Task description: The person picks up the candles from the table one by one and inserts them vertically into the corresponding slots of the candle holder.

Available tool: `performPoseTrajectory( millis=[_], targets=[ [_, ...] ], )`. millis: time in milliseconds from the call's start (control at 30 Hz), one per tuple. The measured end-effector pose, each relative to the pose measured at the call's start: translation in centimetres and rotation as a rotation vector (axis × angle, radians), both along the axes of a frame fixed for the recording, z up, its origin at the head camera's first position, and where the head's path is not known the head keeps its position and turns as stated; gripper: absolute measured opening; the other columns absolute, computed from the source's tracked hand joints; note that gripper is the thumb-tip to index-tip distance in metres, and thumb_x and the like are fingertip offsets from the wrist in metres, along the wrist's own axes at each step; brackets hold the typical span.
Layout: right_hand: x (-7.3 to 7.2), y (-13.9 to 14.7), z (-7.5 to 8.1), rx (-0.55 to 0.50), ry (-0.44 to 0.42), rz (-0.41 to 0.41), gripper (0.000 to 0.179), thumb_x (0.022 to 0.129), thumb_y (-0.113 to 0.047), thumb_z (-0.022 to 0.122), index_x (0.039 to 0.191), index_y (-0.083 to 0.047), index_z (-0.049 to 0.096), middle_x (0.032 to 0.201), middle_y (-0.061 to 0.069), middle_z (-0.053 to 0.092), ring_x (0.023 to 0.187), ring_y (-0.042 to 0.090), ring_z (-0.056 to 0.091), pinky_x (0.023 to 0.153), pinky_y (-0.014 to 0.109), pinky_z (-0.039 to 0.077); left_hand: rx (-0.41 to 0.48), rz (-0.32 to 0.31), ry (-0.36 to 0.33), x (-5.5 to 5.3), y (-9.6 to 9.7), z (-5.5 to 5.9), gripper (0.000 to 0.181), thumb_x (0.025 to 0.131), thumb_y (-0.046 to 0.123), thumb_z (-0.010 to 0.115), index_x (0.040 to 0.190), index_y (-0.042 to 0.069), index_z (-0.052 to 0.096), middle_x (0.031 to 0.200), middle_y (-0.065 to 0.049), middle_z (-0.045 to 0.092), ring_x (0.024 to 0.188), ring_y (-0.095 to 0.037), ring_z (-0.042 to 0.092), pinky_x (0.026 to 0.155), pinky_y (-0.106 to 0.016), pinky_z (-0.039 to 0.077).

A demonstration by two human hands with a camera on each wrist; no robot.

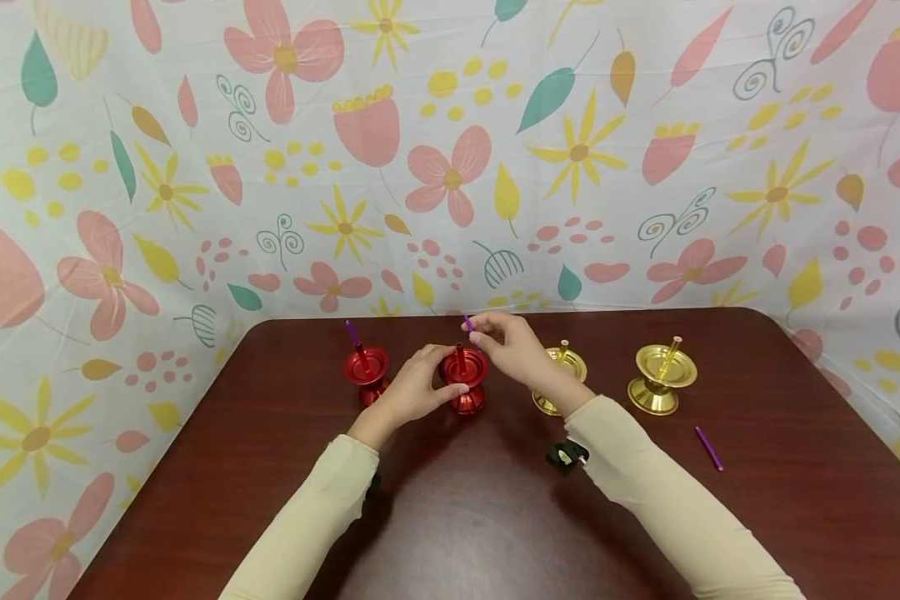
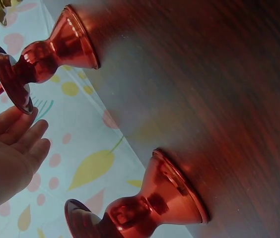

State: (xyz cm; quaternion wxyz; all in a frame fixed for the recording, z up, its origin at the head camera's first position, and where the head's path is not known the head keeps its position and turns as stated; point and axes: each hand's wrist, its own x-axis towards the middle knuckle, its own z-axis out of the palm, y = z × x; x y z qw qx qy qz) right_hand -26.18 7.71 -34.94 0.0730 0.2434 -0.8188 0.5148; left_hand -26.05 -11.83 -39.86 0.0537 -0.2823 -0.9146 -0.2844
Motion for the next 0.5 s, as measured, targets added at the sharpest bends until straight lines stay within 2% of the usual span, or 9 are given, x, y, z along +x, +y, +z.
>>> performPoseTrajectory(
  millis=[100,200,333,500],
  targets=[
    [-0.3,-0.6,-0.3,-0.058,-0.003,-0.004,0.014,0.094,-0.004,0.06,0.104,0.004,0.063,0.095,0.016,0.067,0.09,0.03,0.064,0.083,0.039,0.051,0.004,0.0,-0.002,0.0,-0.1,0.0,0.063,0.086,0.028,0.074,0.135,-0.003,0.049,0.133,-0.016,0.053,0.125,-0.028,0.049,0.105,-0.041,0.039],
    [-0.6,-1.1,-0.4,-0.075,0.011,-0.023,0.01,0.094,-0.006,0.061,0.101,0.001,0.062,0.092,0.016,0.067,0.09,0.028,0.064,0.085,0.042,0.052,0.008,-0.001,-0.005,0.0,-0.1,0.0,0.063,0.086,0.028,0.074,0.135,-0.003,0.049,0.133,-0.016,0.053,0.125,-0.028,0.048,0.105,-0.041,0.039],
    [-0.8,-1.5,-0.8,-0.034,0.045,-0.052,0.008,0.094,-0.007,0.06,0.099,-0.002,0.062,0.093,0.017,0.067,0.087,0.026,0.065,0.082,0.042,0.053,0.011,0.001,-0.006,0.0,-0.1,0.1,0.063,0.086,0.028,0.074,0.135,-0.003,0.049,0.133,-0.016,0.053,0.125,-0.028,0.049,0.105,-0.041,0.039],
    [-1.0,-1.8,-1.2,0.045,0.091,-0.094,0.008,0.094,-0.011,0.063,0.099,-0.004,0.064,0.094,0.011,0.067,0.094,0.024,0.063,0.087,0.043,0.05,0.014,-0.003,0.007,0.0,-0.1,0.1,0.062,0.086,0.027,0.074,0.134,-0.004,0.05,0.132,-0.016,0.053,0.124,-0.029,0.049,0.105,-0.043,0.039]
  ],
)
